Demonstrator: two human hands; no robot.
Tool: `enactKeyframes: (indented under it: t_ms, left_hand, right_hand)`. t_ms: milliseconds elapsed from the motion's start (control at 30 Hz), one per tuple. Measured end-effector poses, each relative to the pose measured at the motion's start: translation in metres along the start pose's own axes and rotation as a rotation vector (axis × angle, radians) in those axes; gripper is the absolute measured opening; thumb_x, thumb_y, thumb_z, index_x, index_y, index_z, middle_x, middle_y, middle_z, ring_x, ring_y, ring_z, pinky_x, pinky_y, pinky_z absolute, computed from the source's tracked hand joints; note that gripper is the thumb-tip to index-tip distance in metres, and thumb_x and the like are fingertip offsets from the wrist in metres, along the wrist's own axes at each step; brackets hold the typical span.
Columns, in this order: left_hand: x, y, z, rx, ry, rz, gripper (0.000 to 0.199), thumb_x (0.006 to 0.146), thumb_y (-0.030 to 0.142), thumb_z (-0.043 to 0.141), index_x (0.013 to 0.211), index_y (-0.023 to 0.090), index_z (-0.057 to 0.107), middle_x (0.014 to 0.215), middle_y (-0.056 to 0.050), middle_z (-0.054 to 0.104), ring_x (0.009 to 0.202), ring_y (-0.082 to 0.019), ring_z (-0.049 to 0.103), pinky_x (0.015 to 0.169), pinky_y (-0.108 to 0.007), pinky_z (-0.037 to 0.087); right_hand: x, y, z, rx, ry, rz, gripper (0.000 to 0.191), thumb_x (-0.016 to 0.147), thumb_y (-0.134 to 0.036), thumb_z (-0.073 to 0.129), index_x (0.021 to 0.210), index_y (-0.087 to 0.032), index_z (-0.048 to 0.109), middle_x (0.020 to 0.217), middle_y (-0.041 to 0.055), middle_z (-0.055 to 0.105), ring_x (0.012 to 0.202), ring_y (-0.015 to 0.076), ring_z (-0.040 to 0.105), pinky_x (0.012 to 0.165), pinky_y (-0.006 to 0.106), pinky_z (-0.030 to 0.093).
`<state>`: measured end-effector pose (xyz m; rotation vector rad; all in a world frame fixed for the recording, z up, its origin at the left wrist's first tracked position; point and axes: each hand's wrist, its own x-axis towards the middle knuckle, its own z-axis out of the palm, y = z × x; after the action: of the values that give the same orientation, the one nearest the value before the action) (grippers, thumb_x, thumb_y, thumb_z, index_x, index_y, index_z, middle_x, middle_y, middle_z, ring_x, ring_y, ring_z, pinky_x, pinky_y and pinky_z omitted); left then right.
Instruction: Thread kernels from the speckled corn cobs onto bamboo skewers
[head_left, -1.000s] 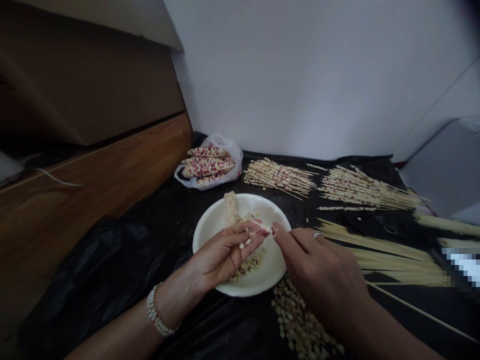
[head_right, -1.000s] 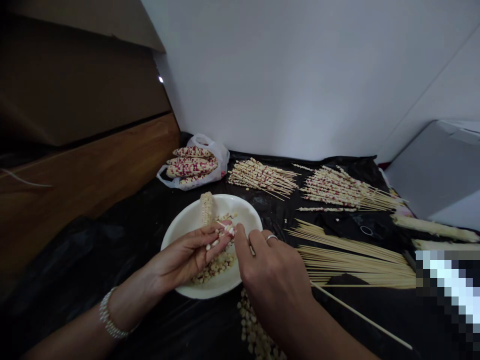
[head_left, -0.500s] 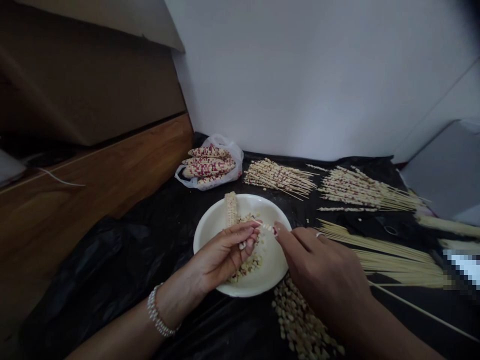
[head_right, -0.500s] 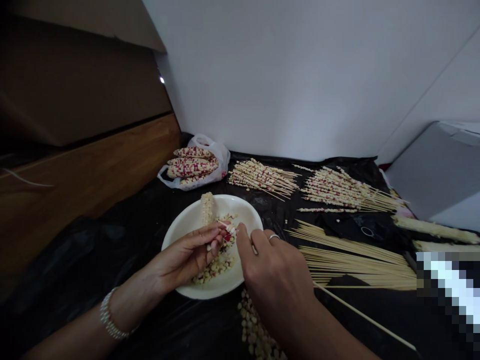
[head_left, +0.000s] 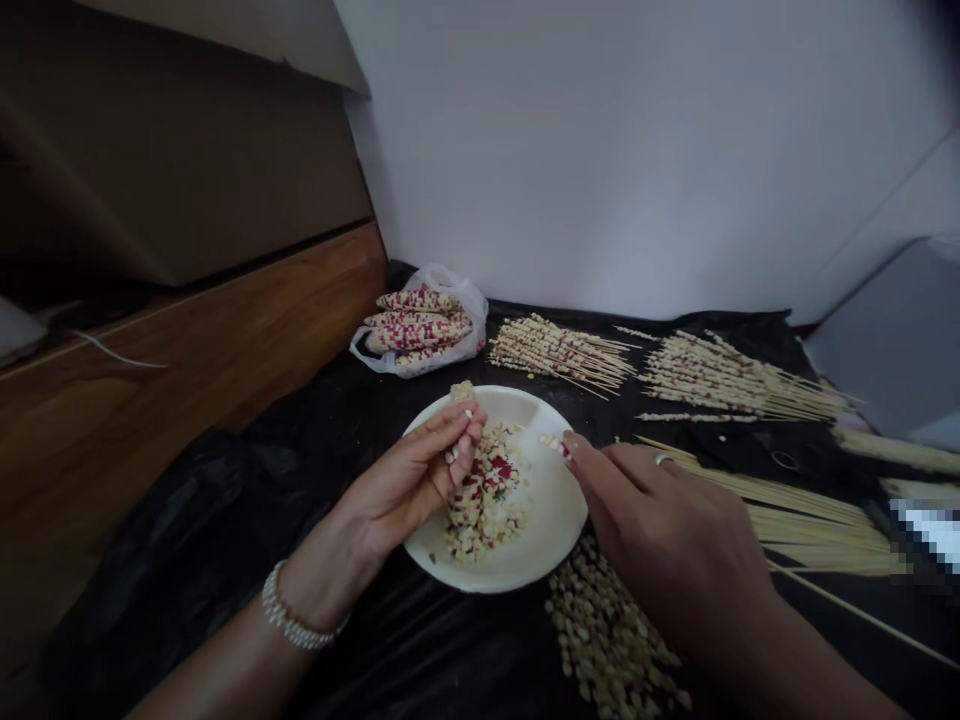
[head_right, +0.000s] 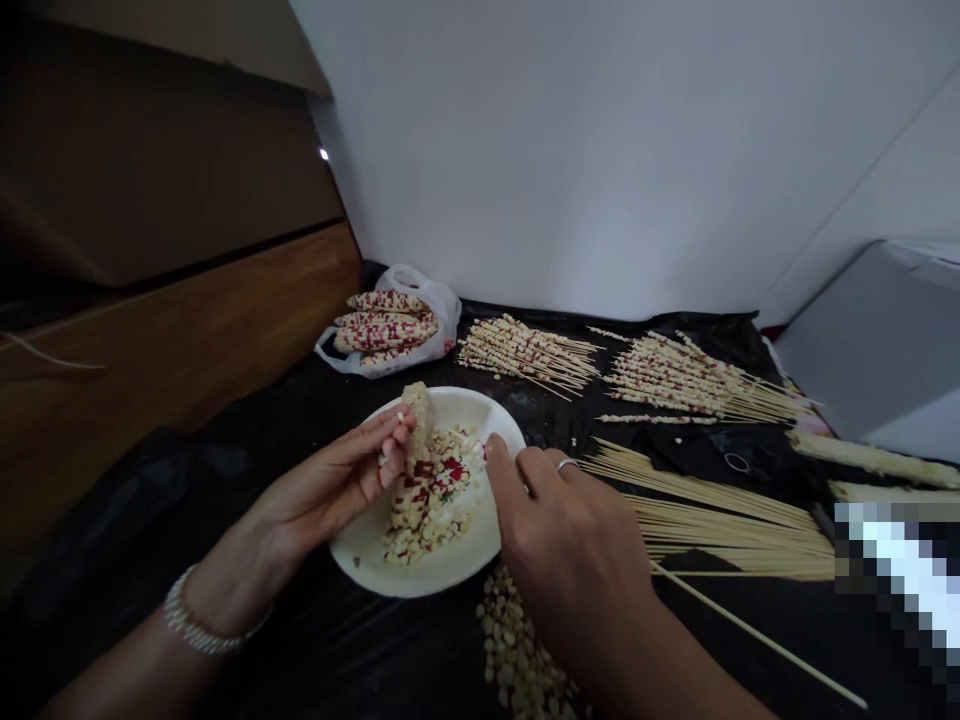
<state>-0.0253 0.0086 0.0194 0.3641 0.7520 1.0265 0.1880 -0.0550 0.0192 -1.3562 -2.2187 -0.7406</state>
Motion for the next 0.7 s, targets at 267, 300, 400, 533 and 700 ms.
enactKeyframes:
  t_ms: [267, 300, 400, 533, 700]
  left_hand:
    - [0.001, -0.027, 0.001, 0.016, 0.004, -0.114, 0.017, 0.083, 0.001, 0.06, 0.096, 0.008, 0.068, 0.088, -0.01, 0.071, 0.078, -0.011, 0.07, 0.071, -0.015, 0.056]
    - [0.002, -0.029, 0.001, 0.018, -0.006, -0.116, 0.019, 0.083, 0.001, 0.06, 0.099, 0.008, 0.068, 0.088, -0.01, 0.072, 0.079, -0.01, 0.07, 0.072, -0.014, 0.056]
    - [0.004, -0.03, -0.002, 0.034, -0.023, -0.109, 0.022, 0.083, 0.003, 0.061, 0.103, 0.008, 0.069, 0.088, -0.01, 0.072, 0.077, -0.01, 0.07, 0.072, -0.014, 0.056]
    - [0.005, -0.03, -0.004, 0.042, -0.004, -0.089, 0.02, 0.082, 0.002, 0.063, 0.099, 0.008, 0.07, 0.086, -0.01, 0.073, 0.075, -0.011, 0.07, 0.07, -0.014, 0.057]
    - [0.004, -0.03, -0.002, 0.059, 0.029, -0.061, 0.017, 0.081, 0.002, 0.063, 0.096, 0.008, 0.07, 0.083, -0.009, 0.073, 0.075, -0.01, 0.07, 0.068, -0.014, 0.056]
  right_hand:
    - [0.0, -0.006, -0.002, 0.07, 0.011, -0.025, 0.03, 0.087, -0.014, 0.05, 0.112, -0.013, 0.065, 0.073, 0.0018, 0.06, 0.057, 0.0171, 0.053, 0.051, 0.03, 0.03]
    - [0.0, -0.007, -0.003, 0.078, 0.014, -0.03, 0.03, 0.086, -0.013, 0.05, 0.112, -0.013, 0.066, 0.072, 0.0019, 0.06, 0.057, 0.0173, 0.053, 0.051, 0.03, 0.031]
    - [0.001, -0.01, -0.003, 0.099, 0.014, -0.038, 0.032, 0.085, -0.011, 0.05, 0.112, -0.011, 0.066, 0.071, 0.0022, 0.06, 0.056, 0.0179, 0.055, 0.05, 0.03, 0.032]
    - [0.002, -0.011, -0.002, 0.11, -0.008, -0.045, 0.034, 0.08, -0.009, 0.053, 0.112, -0.01, 0.067, 0.07, 0.0028, 0.06, 0.056, 0.0184, 0.056, 0.05, 0.031, 0.033]
    - [0.003, -0.012, -0.003, 0.056, -0.018, -0.039, 0.036, 0.076, -0.01, 0.06, 0.111, -0.01, 0.068, 0.07, 0.0026, 0.061, 0.056, 0.0189, 0.057, 0.05, 0.031, 0.033]
